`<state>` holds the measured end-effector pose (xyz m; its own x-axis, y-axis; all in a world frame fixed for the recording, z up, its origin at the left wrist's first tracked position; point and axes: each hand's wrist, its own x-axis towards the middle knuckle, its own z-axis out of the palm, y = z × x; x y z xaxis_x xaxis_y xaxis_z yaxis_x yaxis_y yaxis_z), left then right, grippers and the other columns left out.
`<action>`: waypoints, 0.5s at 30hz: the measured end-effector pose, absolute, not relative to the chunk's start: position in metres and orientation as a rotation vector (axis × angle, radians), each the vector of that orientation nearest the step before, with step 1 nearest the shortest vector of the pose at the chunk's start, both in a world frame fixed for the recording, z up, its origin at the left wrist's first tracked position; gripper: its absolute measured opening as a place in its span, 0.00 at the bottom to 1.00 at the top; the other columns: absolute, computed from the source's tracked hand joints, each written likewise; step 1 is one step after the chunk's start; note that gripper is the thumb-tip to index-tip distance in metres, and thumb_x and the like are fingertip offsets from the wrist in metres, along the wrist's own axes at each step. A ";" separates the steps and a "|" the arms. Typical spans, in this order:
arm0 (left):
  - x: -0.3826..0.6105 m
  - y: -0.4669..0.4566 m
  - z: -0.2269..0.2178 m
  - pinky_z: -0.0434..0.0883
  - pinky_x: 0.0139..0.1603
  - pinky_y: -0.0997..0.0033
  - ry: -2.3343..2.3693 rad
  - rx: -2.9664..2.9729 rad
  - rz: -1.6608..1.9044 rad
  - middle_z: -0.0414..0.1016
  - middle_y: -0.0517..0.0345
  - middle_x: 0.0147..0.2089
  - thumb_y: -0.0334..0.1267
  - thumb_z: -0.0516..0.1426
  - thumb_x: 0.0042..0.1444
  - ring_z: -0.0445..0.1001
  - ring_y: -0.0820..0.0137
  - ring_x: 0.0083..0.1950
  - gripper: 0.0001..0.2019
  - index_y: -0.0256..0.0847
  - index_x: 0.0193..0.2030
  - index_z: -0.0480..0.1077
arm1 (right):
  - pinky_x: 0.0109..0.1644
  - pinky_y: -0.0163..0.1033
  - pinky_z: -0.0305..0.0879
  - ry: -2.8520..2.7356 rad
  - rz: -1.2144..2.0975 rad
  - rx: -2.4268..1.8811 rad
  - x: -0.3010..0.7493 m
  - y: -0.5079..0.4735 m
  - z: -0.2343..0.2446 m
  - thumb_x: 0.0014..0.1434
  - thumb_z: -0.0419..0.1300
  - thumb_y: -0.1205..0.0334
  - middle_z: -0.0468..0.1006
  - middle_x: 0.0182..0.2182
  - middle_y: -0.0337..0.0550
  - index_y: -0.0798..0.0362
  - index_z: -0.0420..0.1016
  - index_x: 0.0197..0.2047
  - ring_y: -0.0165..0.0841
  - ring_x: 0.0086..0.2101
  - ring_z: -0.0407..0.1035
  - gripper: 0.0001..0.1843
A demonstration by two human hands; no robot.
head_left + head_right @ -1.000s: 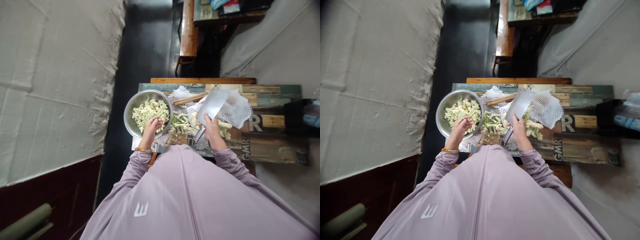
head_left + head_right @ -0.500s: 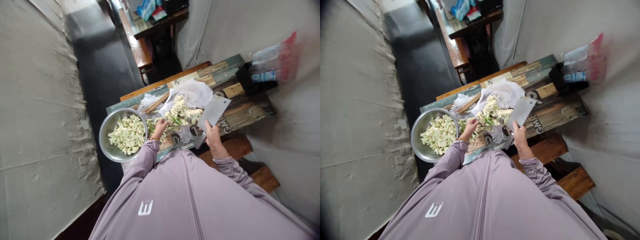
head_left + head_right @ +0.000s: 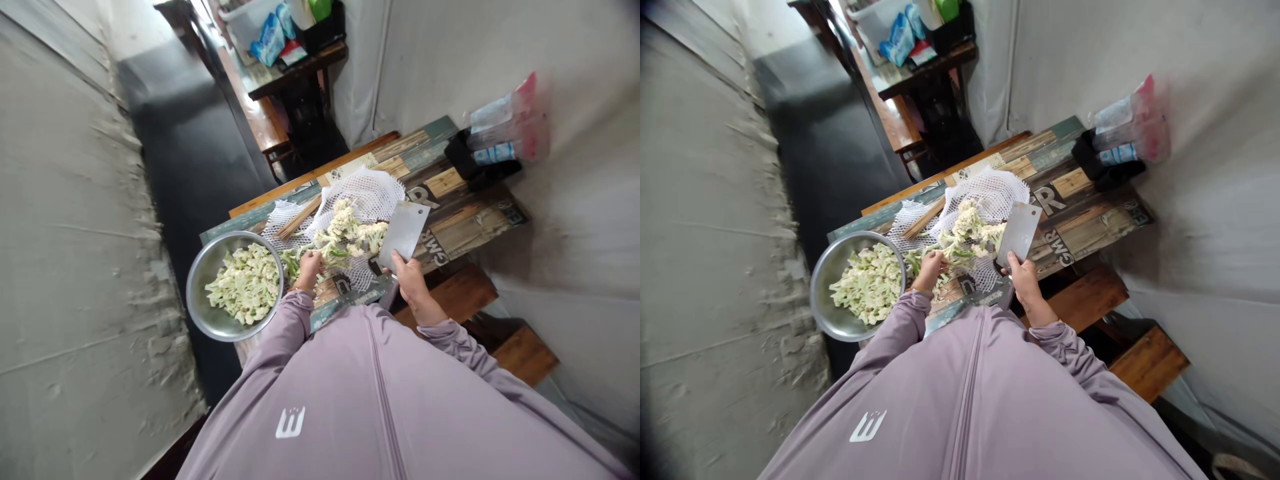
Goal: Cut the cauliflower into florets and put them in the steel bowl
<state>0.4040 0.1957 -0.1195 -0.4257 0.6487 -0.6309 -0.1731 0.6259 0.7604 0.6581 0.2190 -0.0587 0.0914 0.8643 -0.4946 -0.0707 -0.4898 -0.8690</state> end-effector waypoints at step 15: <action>0.401 0.096 -0.038 0.74 0.38 0.68 1.248 0.029 1.326 0.72 0.57 0.27 0.44 0.61 0.50 0.69 0.73 0.27 0.12 0.37 0.34 0.73 | 0.28 0.36 0.73 -1.238 2.104 -1.079 0.585 0.212 -0.022 0.52 0.67 0.44 0.80 0.32 0.40 0.52 0.78 0.39 0.30 0.25 0.70 0.20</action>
<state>0.4012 0.0957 -0.0378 -0.2474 0.7188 -0.6498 -0.6916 0.3387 0.6380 0.5852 0.2122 -0.0221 -0.5817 0.7133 -0.3910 -0.0044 -0.4834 -0.8754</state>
